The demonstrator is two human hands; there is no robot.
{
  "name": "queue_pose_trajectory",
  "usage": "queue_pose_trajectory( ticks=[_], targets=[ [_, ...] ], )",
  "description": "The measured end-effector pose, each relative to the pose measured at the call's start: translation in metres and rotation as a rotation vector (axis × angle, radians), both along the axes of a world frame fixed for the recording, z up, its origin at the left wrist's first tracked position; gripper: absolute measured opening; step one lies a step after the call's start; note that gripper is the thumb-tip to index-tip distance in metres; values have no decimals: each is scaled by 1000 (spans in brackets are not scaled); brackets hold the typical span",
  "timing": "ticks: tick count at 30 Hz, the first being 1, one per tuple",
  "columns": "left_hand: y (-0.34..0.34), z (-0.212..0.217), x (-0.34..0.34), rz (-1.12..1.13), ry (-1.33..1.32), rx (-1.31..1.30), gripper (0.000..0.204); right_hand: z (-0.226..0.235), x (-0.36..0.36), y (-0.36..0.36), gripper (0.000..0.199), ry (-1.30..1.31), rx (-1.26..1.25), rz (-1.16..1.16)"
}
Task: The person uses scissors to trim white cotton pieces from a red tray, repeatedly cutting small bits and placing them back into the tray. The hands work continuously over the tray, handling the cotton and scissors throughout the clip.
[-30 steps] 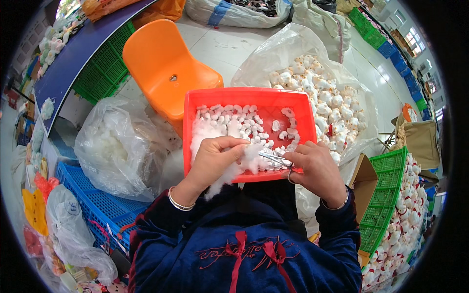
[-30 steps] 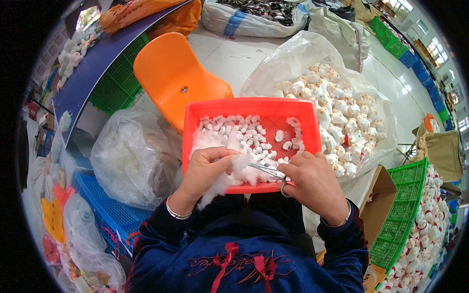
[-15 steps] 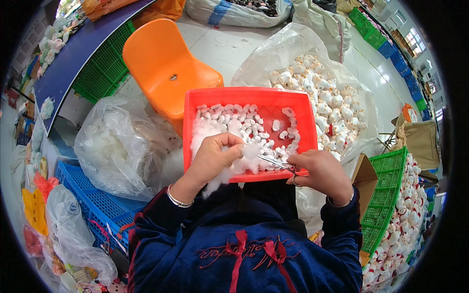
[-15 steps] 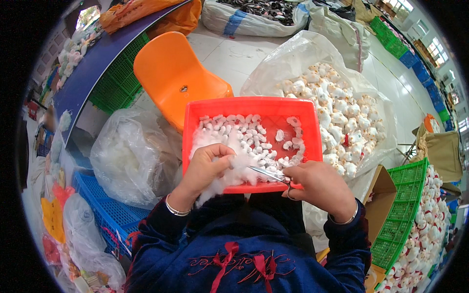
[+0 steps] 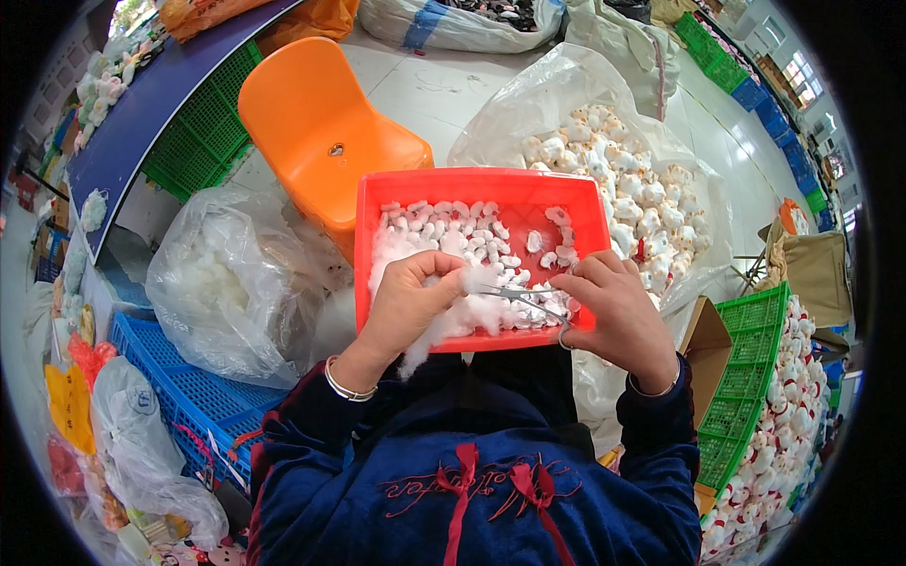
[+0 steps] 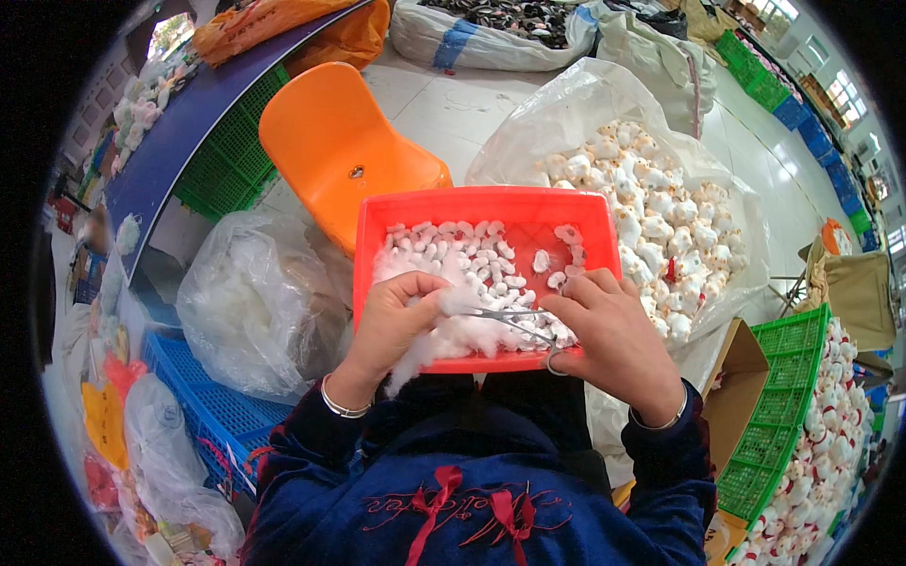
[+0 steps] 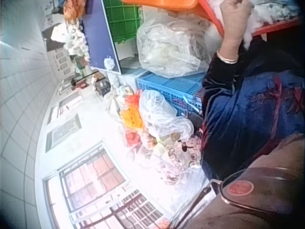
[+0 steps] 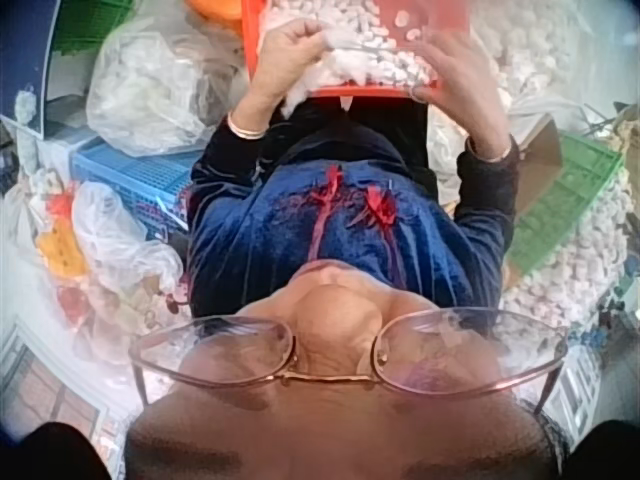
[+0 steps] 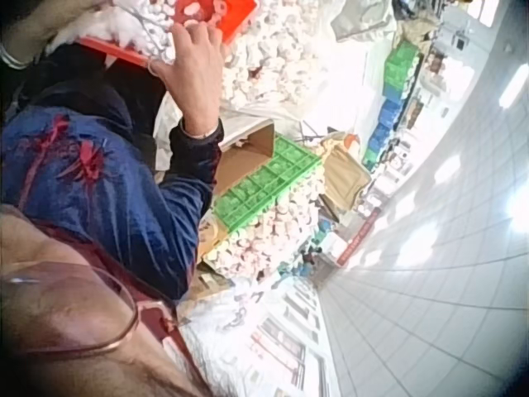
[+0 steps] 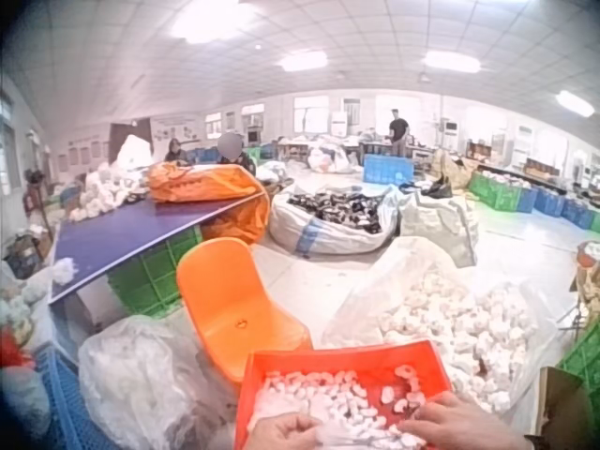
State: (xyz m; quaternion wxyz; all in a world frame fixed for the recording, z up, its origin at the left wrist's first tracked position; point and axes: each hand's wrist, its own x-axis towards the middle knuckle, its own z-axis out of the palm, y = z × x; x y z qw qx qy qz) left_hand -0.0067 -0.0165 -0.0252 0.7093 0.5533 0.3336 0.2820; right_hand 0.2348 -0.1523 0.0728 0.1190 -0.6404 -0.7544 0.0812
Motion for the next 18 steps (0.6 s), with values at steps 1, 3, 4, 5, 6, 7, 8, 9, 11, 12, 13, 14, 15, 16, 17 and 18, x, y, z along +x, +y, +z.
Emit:
queue_pose_trajectory(
  ticks=[1, 3, 4, 5, 6, 7, 8, 9, 11, 12, 13, 14, 15, 16, 17, 18],
  targets=[
    [0, 1, 0, -5, -14, -23, 18, -2, 1, 0, 50, -7, -20, -10],
    [1, 6, 0, -14, -41, -69, 20, -6, 5, -1, 43, -20, -62, -29],
    [1, 8, 0, -31, -35, -71, 20, -6, 5, -1, 41, -19, -55, -25],
    [1, 9, 0, -48, -28, -72, 20, -6, 4, -1, 39, -18, -48, -22],
    [0, 10, 0, -65, -22, -73, 20, -7, 4, 0, 37, -18, -40, -17],
    [0, 8, 0, -74, -39, -72, 19, -7, 3, 0, 37, 3, -58, -8],
    [0, 4, 1, -84, -55, -71, 19, -8, 1, 2, 37, 23, -75, 0],
    [1, 2, 2, -92, -72, -68, 19, -9, 1, 4, 37, 44, -92, 11],
    [-1, 0, 3, -108, -41, -60, 18, -10, -1, 5, 39, 5, -88, 28],
    [-3, -1, 4, -120, -27, -58, 18, -11, -1, 5, 40, -16, -87, 32],
    [-4, -1, 3, -121, -28, -62, 16, -13, -1, 4, 43, -14, -100, 26],
    [-5, -2, 3, -122, -29, -66, 15, -18, -1, 2, 45, -12, -114, 21],
    [-5, -3, 3, -119, -30, -70, 13, -21, -1, 2, 47, -10, -127, 19],
    [-4, -6, 2, -71, -37, -68, 13, -17, 0, 0, 50, -11, -107, -5],
    [-1, -10, 1, -23, -44, -66, 13, -9, 1, -2, 52, -12, -88, -29],
    [1, -10, 1, 25, -51, -61, 13, -2, 1, -3, 54, -12, -66, -54]
  ],
)
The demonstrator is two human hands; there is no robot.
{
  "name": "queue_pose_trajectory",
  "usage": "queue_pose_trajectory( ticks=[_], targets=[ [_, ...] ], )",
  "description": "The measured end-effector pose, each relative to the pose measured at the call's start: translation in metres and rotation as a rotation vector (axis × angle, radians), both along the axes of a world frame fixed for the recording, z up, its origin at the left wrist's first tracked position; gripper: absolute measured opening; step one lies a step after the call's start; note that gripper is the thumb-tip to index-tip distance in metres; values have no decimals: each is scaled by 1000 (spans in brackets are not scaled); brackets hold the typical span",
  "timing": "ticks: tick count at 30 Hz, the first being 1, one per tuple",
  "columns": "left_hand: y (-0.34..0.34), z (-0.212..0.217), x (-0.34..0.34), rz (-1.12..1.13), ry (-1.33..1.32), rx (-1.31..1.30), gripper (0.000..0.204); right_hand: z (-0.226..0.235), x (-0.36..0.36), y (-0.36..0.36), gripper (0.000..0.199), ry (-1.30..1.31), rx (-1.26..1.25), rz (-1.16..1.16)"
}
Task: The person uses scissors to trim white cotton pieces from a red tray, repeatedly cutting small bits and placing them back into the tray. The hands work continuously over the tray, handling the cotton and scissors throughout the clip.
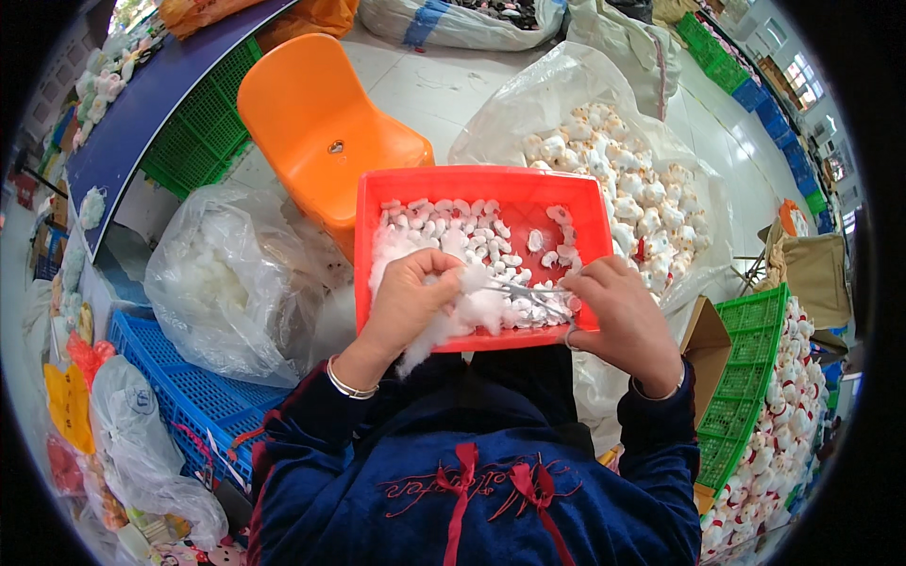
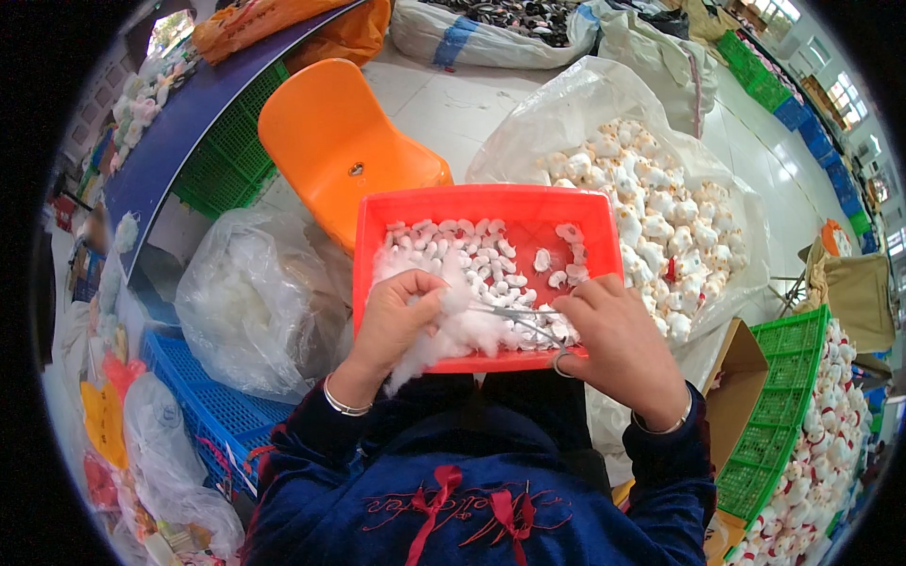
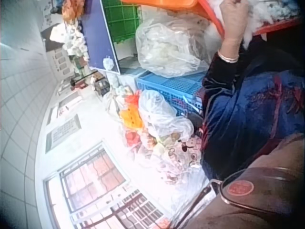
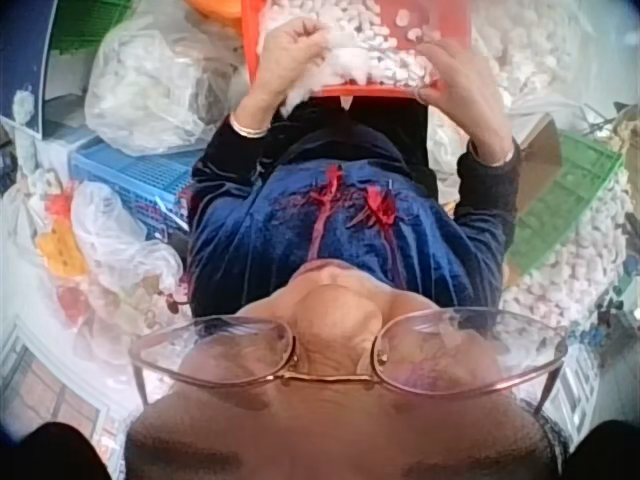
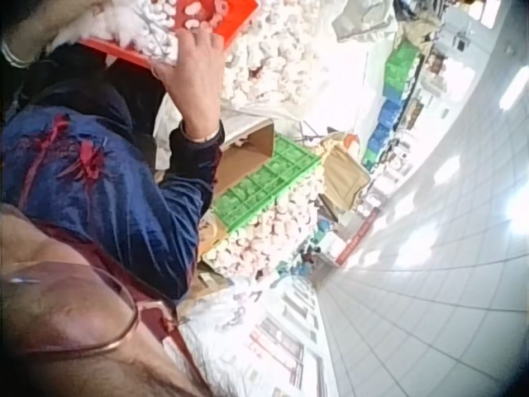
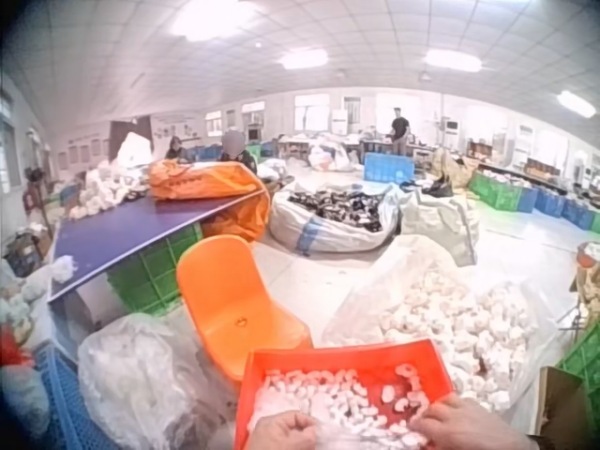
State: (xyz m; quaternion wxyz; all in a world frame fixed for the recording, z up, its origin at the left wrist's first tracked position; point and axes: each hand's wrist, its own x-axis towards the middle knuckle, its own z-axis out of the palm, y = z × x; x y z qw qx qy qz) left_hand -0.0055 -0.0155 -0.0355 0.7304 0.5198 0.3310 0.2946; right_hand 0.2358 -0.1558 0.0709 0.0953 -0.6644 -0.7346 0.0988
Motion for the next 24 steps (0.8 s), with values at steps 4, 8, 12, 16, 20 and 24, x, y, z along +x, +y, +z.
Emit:
queue_pose_trajectory(
  ticks=[4, 8, 12, 16, 20, 24],
  targets=[
    [-2, 9, 0, 5, 37, 49, 16, 12, -11, 4, 55, 36, 81, 5],
    [-3, 14, 0, -16, 1, -20, 16, 3, -8, 6, 47, -58, 44, 0],
    [-4, 16, 0, -33, -15, -43, 16, -2, -9, 9, 38, -74, -18, 42],
    [-5, 5, 3, -23, -45, 0, 15, -8, -11, 12, 38, 4, -75, 42],
    [-4, 2, 0, 47, -48, -32, 12, -17, -3, 9, 48, 95, 52, -1],
    [-2, 3, 1, 113, -106, -180, 10, -24, -2, 3, 60, 126, 83, -51]
  ],
)
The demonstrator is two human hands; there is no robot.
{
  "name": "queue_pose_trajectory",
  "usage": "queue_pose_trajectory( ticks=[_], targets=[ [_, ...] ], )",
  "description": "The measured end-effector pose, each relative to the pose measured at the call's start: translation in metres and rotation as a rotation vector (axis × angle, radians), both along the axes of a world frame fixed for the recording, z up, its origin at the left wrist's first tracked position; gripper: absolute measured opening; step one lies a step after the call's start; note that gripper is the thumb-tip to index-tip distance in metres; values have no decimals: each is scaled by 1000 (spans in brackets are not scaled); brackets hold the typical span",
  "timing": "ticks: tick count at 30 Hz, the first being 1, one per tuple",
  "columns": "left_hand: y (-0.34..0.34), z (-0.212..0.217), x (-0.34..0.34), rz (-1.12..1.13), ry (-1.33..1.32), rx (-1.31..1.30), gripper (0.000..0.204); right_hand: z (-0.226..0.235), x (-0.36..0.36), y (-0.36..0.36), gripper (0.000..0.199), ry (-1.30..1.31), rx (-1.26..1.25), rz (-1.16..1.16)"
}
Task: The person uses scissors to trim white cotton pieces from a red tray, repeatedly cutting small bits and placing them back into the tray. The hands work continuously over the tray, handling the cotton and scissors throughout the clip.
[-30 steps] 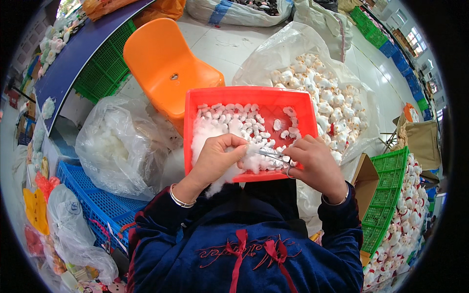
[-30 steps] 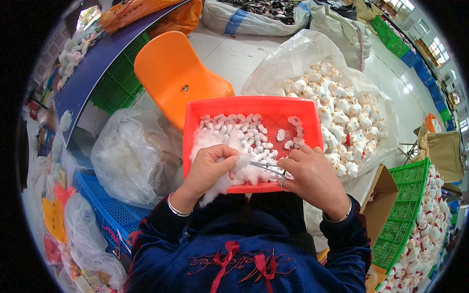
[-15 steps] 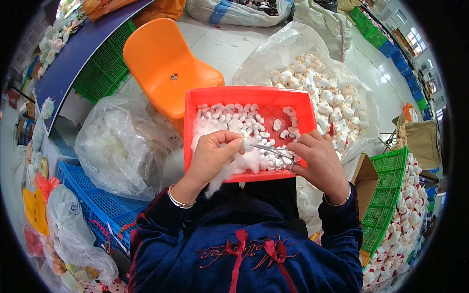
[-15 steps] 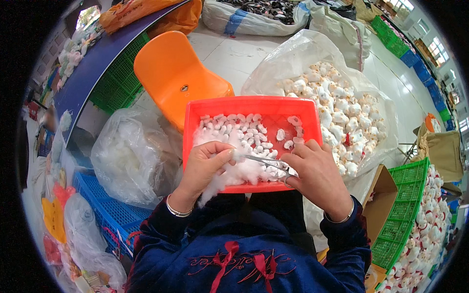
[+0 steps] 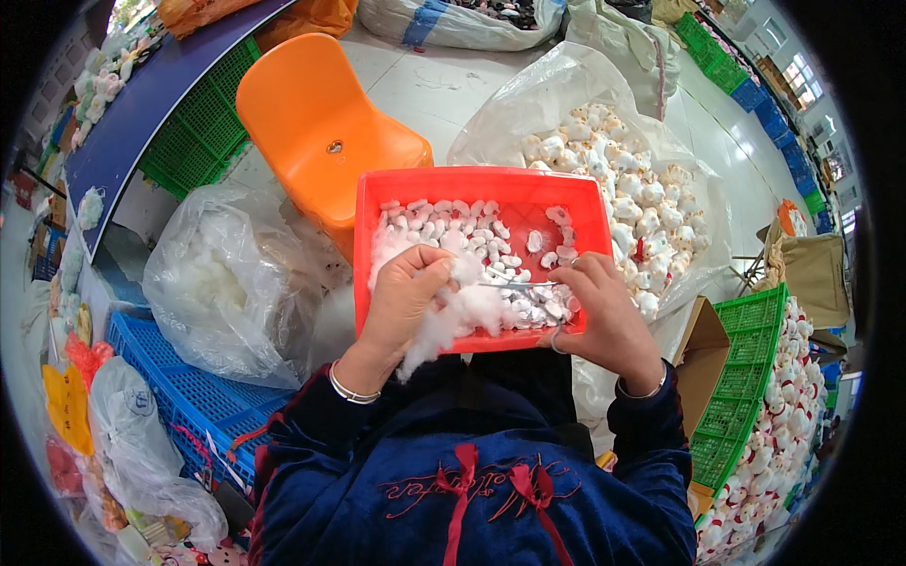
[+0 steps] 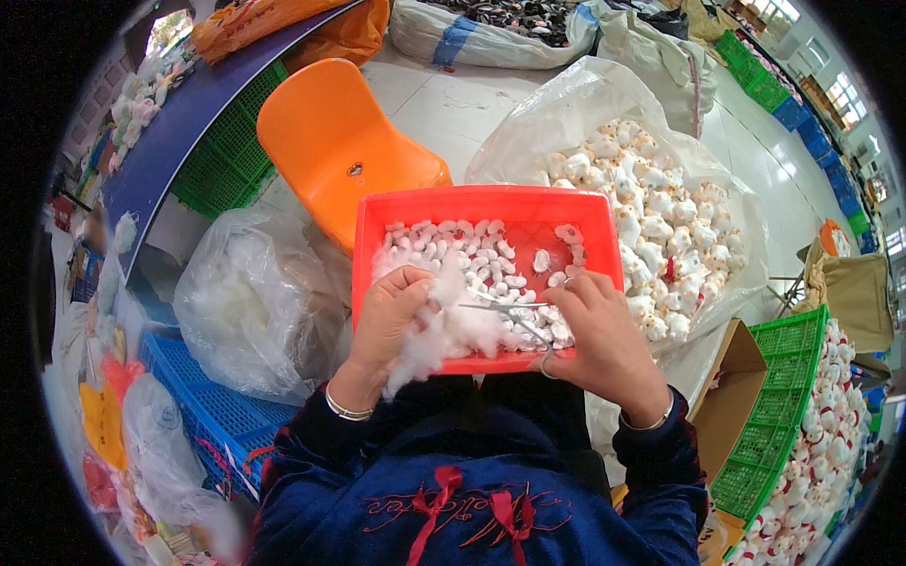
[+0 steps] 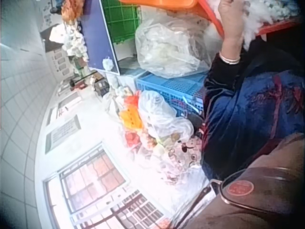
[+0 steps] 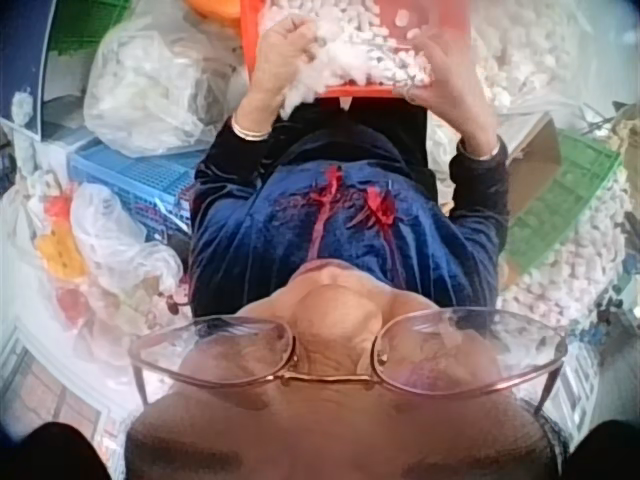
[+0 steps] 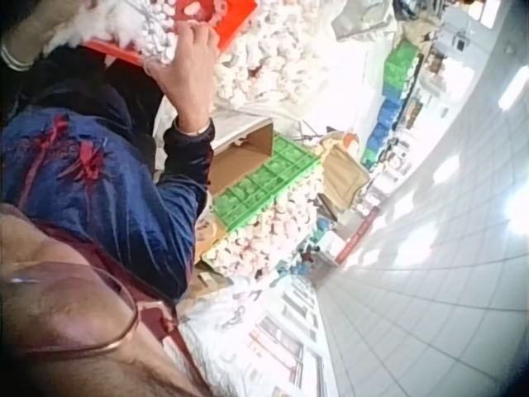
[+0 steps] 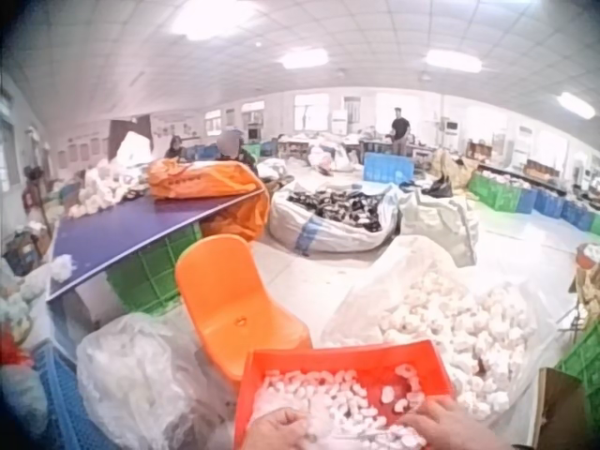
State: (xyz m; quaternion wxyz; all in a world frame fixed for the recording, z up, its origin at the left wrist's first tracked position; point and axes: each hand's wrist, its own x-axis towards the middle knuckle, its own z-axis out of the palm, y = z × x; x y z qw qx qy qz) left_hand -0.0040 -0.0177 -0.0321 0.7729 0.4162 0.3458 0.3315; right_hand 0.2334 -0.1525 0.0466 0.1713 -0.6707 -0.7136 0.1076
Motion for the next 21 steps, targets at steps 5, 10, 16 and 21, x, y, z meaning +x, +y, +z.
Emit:
queue_pose_trajectory(
  ticks=[5, 10, 16, 21],
  targets=[
    [-6, 1, 5, -45, -45, -23, 10, -9, -4, 2, 47, -9, -42, 17],
    [-6, 2, 8, -86, -16, 60, 12, 3, -1, 2, 34, -55, -122, 44],
    [-3, -2, 3, -105, 40, 195, 11, 10, -8, 9, 41, -69, -105, 84],
    [2, -5, -4, -19, 30, 71, 10, 9, -3, 7, 58, -1, 25, 5]
  ],
)
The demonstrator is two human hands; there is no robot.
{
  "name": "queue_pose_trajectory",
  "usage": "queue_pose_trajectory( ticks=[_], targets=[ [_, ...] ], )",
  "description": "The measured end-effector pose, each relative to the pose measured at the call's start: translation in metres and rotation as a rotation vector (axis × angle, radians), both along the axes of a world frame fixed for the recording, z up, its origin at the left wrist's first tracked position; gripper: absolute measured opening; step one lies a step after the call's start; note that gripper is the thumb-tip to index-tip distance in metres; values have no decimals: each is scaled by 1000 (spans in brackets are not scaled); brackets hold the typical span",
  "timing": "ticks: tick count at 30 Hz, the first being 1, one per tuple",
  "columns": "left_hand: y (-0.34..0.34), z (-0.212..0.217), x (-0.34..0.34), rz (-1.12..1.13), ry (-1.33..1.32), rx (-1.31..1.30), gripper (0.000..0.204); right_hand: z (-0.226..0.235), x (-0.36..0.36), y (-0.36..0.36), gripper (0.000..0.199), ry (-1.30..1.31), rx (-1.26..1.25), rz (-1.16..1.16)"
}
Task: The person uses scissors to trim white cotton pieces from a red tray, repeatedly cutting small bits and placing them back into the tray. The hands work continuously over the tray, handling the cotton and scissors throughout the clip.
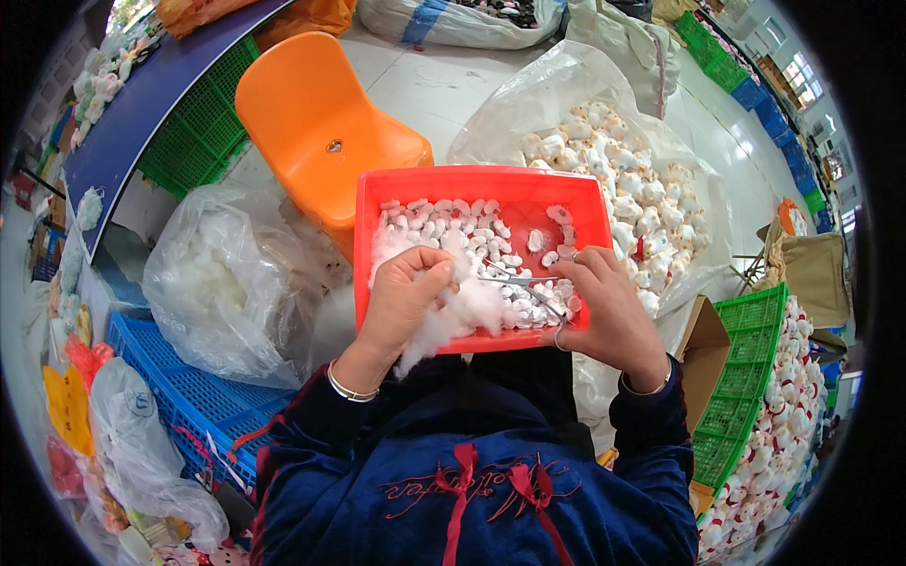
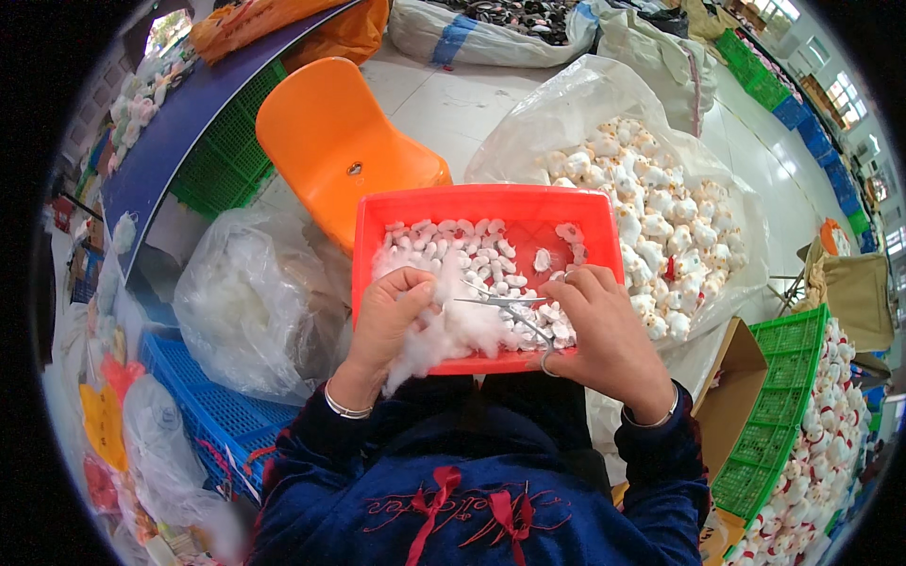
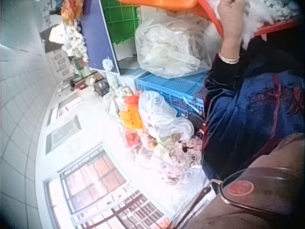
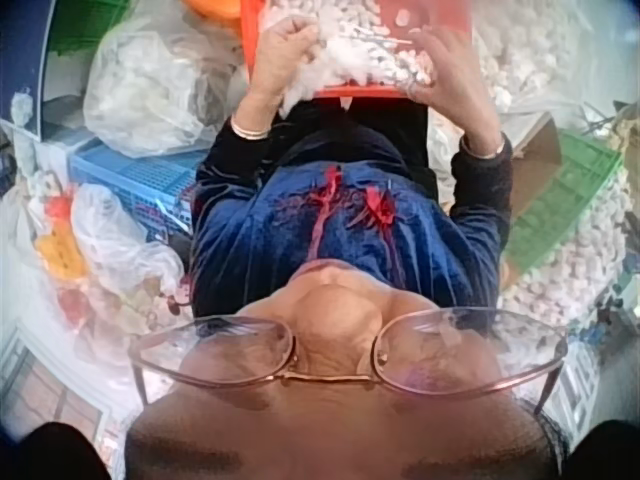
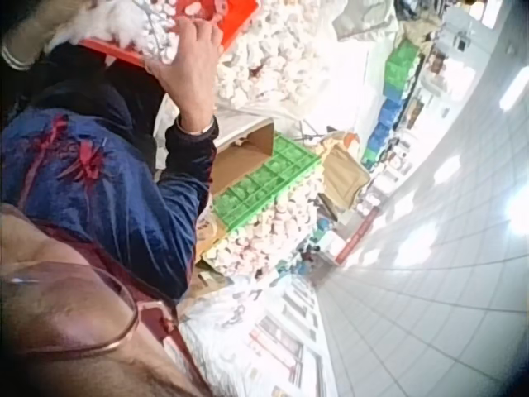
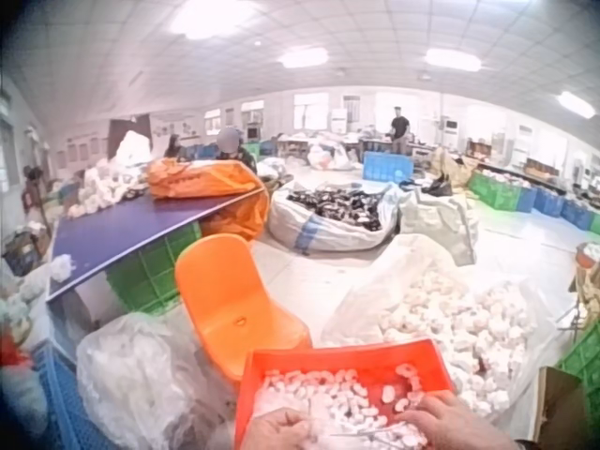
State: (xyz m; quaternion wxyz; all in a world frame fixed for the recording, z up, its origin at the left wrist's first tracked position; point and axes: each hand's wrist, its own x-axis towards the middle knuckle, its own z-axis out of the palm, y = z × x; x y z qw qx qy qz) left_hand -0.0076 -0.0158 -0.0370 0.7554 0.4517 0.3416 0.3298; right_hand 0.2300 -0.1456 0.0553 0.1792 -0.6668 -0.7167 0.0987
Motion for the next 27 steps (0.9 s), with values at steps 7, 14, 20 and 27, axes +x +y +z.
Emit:
queue_pose_trajectory(
  ticks=[7, 14, 20, 27],
  targets=[
    [-3, 3, 2, -68, -100, -78, 12, -14, -5, 2, 51, -67, -63, 27],
    [-7, 3, 8, -59, -18, 113, 12, -3, -5, 4, 36, -52, -213, 81],
    [-3, 2, 3, -39, -26, 103, 14, -3, -3, 4, 47, -3, -126, 66],
    [-2, 3, 4, -50, -86, -22, 14, -8, -3, 7, 52, -43, -10, 30]
  ],
)
